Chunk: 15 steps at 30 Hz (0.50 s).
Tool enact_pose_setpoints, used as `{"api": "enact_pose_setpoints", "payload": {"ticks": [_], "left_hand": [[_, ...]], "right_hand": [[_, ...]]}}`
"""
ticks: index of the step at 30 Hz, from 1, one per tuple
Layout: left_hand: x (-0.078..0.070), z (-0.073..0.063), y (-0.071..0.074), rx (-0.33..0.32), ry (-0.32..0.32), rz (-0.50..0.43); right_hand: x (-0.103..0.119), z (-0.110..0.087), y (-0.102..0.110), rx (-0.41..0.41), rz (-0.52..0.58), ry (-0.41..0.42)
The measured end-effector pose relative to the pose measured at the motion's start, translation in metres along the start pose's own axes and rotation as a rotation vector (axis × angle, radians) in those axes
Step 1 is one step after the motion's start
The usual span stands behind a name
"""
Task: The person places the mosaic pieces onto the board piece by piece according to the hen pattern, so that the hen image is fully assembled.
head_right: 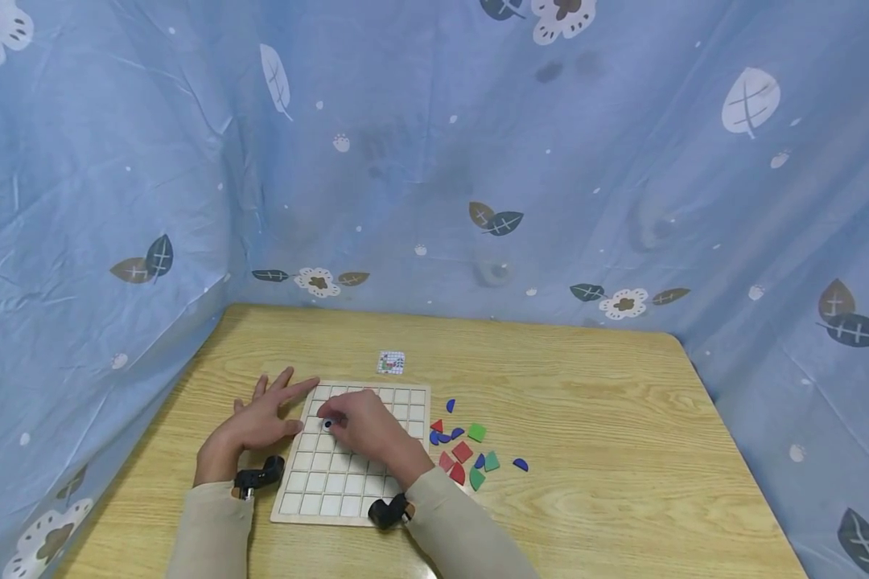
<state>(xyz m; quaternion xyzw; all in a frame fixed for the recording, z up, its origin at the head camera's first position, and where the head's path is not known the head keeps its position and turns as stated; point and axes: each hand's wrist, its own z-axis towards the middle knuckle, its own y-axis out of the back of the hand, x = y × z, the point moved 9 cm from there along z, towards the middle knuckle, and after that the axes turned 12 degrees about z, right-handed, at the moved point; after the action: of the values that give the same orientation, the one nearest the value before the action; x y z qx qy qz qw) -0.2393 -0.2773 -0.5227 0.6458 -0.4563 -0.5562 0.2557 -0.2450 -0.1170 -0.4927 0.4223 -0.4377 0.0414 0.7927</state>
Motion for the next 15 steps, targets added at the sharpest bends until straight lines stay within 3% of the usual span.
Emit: {"api": "enact_pose_setpoints", "payload": {"ticks": [8,15], "left_hand": [[-0.002,-0.001,-0.001,-0.001,0.010,0.002],[-0.002,-0.001,0.002,-0.003,0.031,0.003]], "right_hand": [[-0.001,-0.013,0.008,-0.015,0.058,-0.058],[-0.008,-0.047,0.030,-0.039,0.227,-0.132]]}}
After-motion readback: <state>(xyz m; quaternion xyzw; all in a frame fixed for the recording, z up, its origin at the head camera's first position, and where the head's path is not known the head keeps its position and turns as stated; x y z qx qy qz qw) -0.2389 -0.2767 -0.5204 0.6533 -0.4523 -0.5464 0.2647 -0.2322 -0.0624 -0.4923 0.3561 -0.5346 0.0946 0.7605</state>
